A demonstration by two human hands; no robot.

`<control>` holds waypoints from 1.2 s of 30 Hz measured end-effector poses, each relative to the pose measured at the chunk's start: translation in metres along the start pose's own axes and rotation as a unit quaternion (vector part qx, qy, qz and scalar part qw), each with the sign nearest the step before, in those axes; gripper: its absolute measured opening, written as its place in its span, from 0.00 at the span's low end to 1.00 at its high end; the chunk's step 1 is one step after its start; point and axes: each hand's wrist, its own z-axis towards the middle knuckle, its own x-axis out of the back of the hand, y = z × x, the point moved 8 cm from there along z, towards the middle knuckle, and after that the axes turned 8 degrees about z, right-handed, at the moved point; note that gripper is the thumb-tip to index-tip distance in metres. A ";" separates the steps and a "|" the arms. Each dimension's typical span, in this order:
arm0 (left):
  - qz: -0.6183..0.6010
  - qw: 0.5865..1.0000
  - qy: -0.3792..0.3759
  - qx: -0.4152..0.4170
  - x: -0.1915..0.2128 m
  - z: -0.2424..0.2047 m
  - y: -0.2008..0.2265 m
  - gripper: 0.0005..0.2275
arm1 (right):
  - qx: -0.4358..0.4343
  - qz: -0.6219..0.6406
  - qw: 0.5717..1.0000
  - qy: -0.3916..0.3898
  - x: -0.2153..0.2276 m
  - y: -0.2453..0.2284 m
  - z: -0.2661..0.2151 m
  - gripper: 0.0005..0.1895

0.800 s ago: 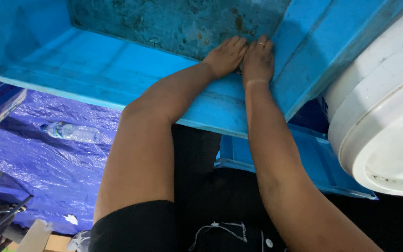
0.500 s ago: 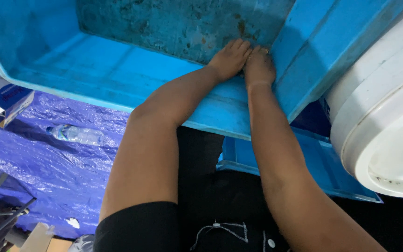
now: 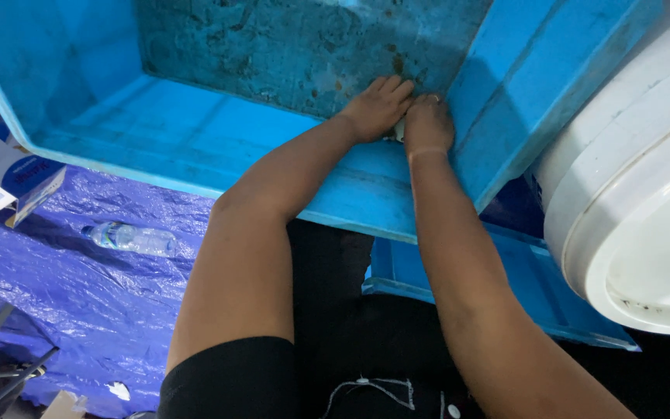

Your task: Cleaning and inspecting white plastic pipe fittings by wiping them with a cloth and placing them into a box.

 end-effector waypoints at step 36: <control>0.104 0.983 -0.148 0.016 0.060 0.008 -0.003 0.22 | 0.008 0.046 0.998 -0.031 0.042 -0.011 -0.010 0.15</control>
